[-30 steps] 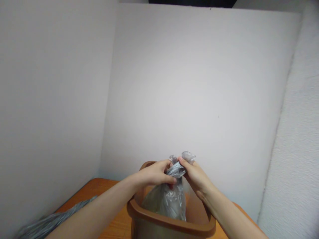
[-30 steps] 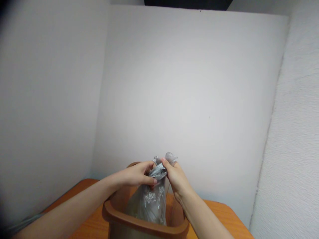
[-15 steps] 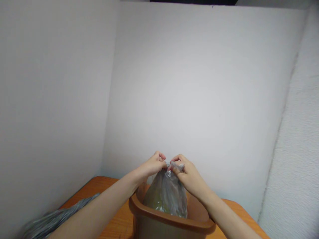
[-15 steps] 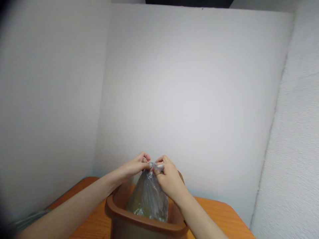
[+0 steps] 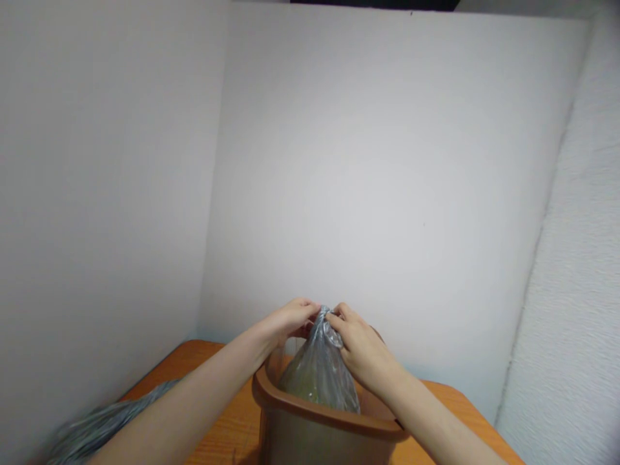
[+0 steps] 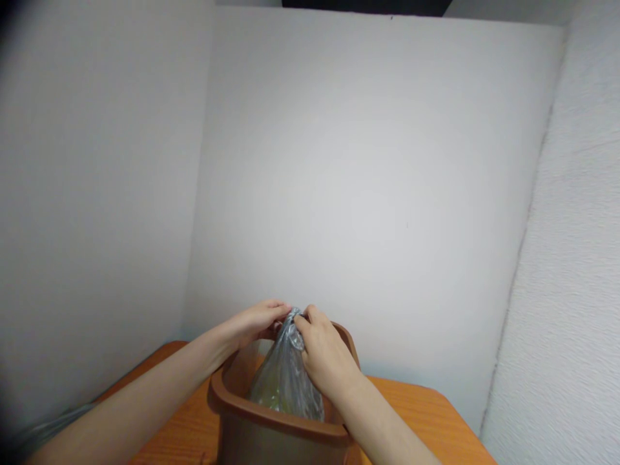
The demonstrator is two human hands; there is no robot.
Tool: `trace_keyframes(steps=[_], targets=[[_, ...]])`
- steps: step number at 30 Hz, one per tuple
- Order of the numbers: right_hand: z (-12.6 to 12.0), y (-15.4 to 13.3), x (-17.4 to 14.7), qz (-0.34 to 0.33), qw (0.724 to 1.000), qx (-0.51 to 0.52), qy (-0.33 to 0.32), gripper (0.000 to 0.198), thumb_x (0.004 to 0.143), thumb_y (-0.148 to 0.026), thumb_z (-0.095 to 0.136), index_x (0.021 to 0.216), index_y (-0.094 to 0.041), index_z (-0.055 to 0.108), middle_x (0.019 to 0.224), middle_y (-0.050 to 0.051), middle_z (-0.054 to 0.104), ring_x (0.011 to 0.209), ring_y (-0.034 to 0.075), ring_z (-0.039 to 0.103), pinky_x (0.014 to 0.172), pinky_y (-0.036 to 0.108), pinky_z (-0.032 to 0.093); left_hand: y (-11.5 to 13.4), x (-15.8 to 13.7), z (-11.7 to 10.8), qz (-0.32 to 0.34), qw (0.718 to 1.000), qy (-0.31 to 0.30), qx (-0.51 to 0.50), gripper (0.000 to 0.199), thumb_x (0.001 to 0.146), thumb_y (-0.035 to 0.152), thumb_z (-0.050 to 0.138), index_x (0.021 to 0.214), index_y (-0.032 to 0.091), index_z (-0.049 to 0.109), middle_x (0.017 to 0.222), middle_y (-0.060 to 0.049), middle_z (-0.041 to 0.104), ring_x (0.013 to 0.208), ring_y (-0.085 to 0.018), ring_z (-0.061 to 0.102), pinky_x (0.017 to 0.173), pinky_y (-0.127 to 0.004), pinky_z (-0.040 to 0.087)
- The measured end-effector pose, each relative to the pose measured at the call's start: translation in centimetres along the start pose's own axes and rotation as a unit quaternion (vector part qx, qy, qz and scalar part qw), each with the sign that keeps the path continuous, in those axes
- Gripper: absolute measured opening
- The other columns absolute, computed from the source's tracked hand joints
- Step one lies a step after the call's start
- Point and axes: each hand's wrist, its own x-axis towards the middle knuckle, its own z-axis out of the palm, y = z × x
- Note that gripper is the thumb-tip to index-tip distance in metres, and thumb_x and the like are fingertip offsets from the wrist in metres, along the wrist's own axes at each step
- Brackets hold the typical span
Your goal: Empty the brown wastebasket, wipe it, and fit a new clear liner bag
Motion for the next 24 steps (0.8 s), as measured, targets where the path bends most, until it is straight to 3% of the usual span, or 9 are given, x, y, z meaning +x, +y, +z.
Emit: trace_keyframes(steps=[5, 10, 18, 24], targets=[[-0.3, -0.5, 0.0, -0.027, 0.999, -0.038, -0.017, 0.034, 0.083, -0.004, 0.041, 0.106, -0.019, 0.062, 0.103, 0.009, 0.055, 0.097, 0.022, 0.055, 0.085, 0.031, 0.042, -0.2, 0.7, -0.5, 0.012, 0.999, 0.018, 0.031, 0.024, 0.096, 0.031, 0.056, 0.078, 0.015, 0.055, 0.06, 0.008, 0.046, 0.047, -0.006, 0.041, 0.049, -0.02, 0.039], [-0.7, -0.4, -0.3, -0.026, 0.999, -0.037, -0.024, 0.042, 0.077, 0.001, 0.041, 0.106, -0.02, 0.064, 0.105, 0.009, 0.057, 0.097, 0.021, 0.056, 0.087, 0.03, 0.043, -0.2, 1.1, -0.7, 0.089, 0.987, 0.068, 0.117, 0.025, 0.088, 0.023, 0.062, 0.066, 0.016, 0.053, 0.058, 0.007, 0.049, 0.053, -0.009, 0.047, 0.057, -0.023, 0.04], [-1.9, 0.4, -2.1, -0.058, 0.998, 0.02, -0.026, 0.062, 0.082, 0.001, 0.041, 0.131, -0.032, 0.06, 0.127, 0.008, 0.058, 0.12, 0.022, 0.048, 0.104, 0.038, 0.036, 0.4, 0.3, -1.8, 0.183, 0.933, 0.131, 0.281, 0.013, 0.08, 0.024, 0.058, 0.068, 0.019, 0.061, 0.064, 0.001, 0.064, 0.064, -0.016, 0.057, 0.063, -0.025, 0.039], [-3.0, 1.0, -4.6, -0.046, 0.998, -0.015, -0.043, 0.059, 0.087, -0.004, 0.044, 0.13, -0.042, 0.06, 0.143, 0.003, 0.052, 0.134, 0.024, 0.039, 0.106, 0.047, 0.031, 1.0, -1.2, -2.5, 0.196, 0.876, 0.148, 0.415, 0.015, 0.082, 0.023, 0.059, 0.069, 0.021, 0.064, 0.067, -0.002, 0.067, 0.073, -0.021, 0.06, 0.075, -0.03, 0.039]])
